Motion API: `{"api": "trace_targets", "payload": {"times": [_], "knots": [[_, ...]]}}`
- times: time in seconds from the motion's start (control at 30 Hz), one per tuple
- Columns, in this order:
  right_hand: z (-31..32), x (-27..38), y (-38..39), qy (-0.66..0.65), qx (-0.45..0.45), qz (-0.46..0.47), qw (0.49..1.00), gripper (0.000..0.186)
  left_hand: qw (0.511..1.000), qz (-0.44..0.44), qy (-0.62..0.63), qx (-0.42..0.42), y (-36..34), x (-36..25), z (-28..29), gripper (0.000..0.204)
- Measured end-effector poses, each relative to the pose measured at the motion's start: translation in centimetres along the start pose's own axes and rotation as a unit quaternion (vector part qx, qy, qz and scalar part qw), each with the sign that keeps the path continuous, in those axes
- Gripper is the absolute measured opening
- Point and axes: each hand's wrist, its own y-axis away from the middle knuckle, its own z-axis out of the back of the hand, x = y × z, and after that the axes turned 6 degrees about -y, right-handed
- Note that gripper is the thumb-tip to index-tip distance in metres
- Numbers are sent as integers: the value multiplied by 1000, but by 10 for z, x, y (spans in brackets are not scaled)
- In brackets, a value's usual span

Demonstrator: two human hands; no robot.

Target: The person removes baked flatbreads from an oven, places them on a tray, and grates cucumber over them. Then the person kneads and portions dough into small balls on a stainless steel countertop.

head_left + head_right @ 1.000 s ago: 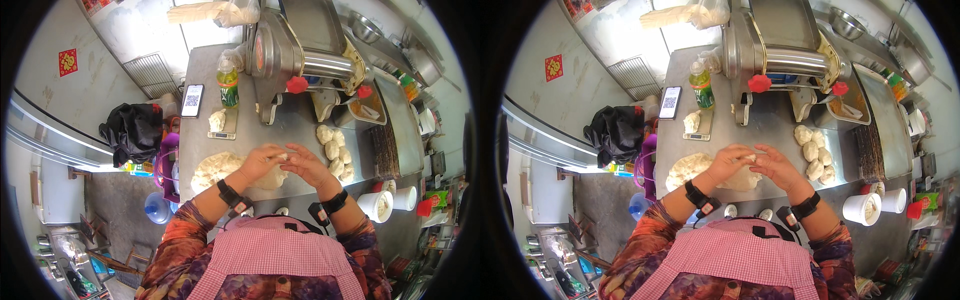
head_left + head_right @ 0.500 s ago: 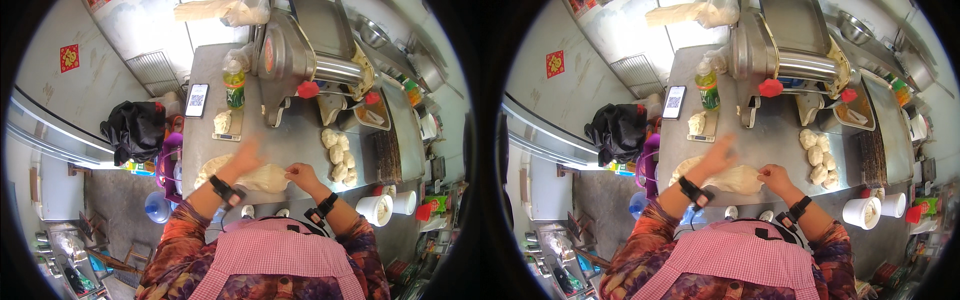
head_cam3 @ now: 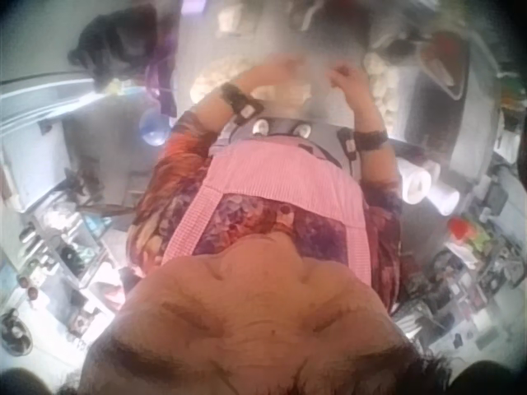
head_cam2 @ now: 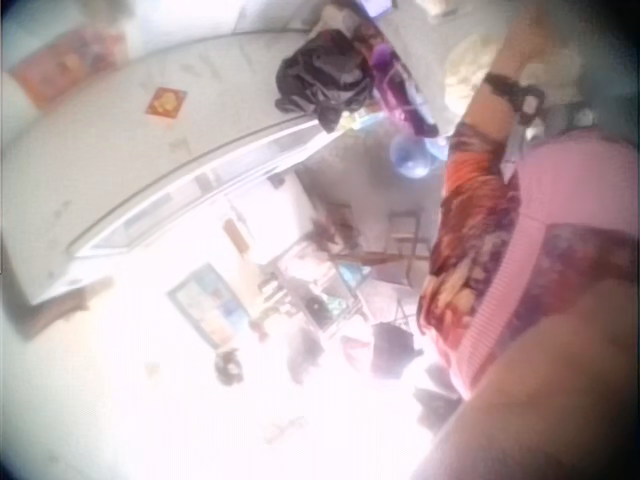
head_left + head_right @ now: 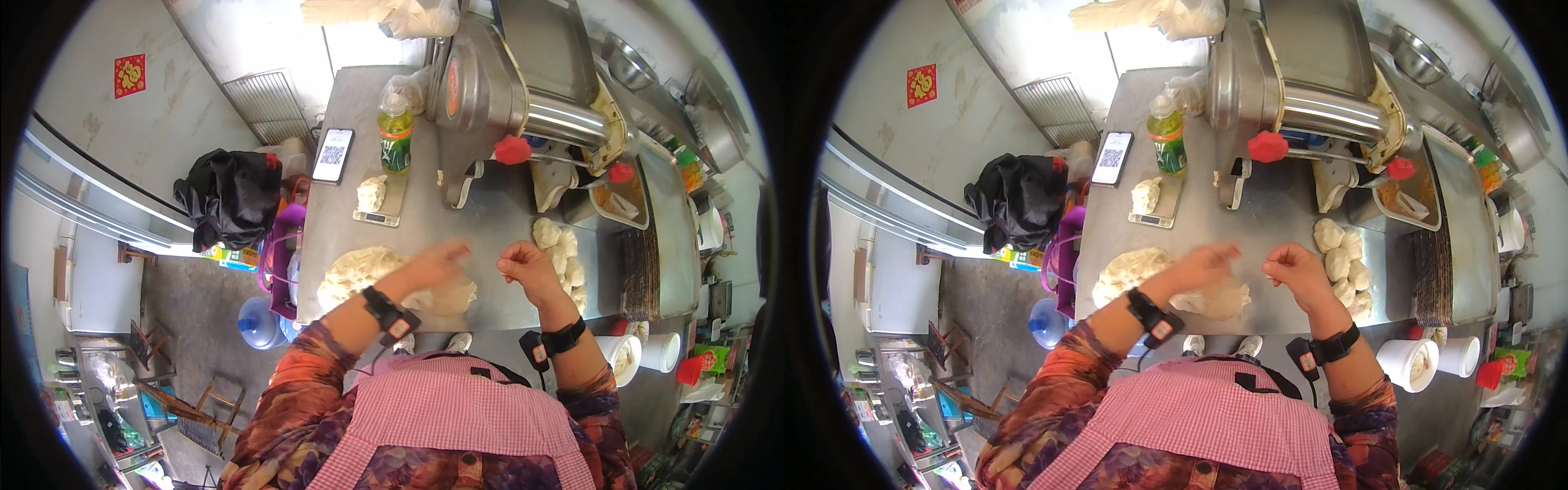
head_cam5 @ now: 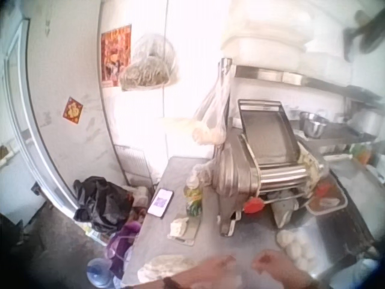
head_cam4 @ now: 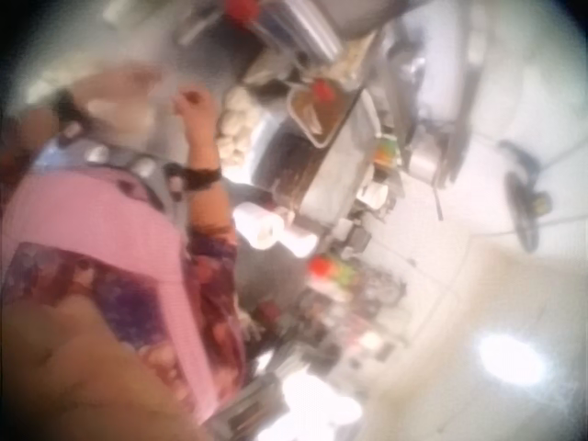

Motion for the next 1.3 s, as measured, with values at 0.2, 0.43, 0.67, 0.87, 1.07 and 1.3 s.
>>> {"api": "trace_targets", "payload": {"times": [0.2, 0.43, 0.67, 0.87, 1.07, 1.3], "knots": [[34, -23, 16, 0, -39, -93, 995, 15, 799, 113, -358, -470, -25, 15, 151, 49], [40, -23, 15, -22, -23, -71, 997, 18, 795, 308, -420, -312, -26, 31, 135, 61], [15, -63, -3, 103, 41, 26, 993, 19, 947, 131, 46, -291, -24, -7, 61, 53], [10, -70, -23, 405, 149, 30, 901, 33, 881, 127, 408, -203, -11, -52, -9, 54], [9, -27, -13, 140, 167, 117, 969, 79, 848, 230, 436, -196, -9, -60, -44, 49], [26, 0, 5, 415, 136, 185, 880, 49, 778, 177, 594, 100, -14, -67, -56, 38]]}}
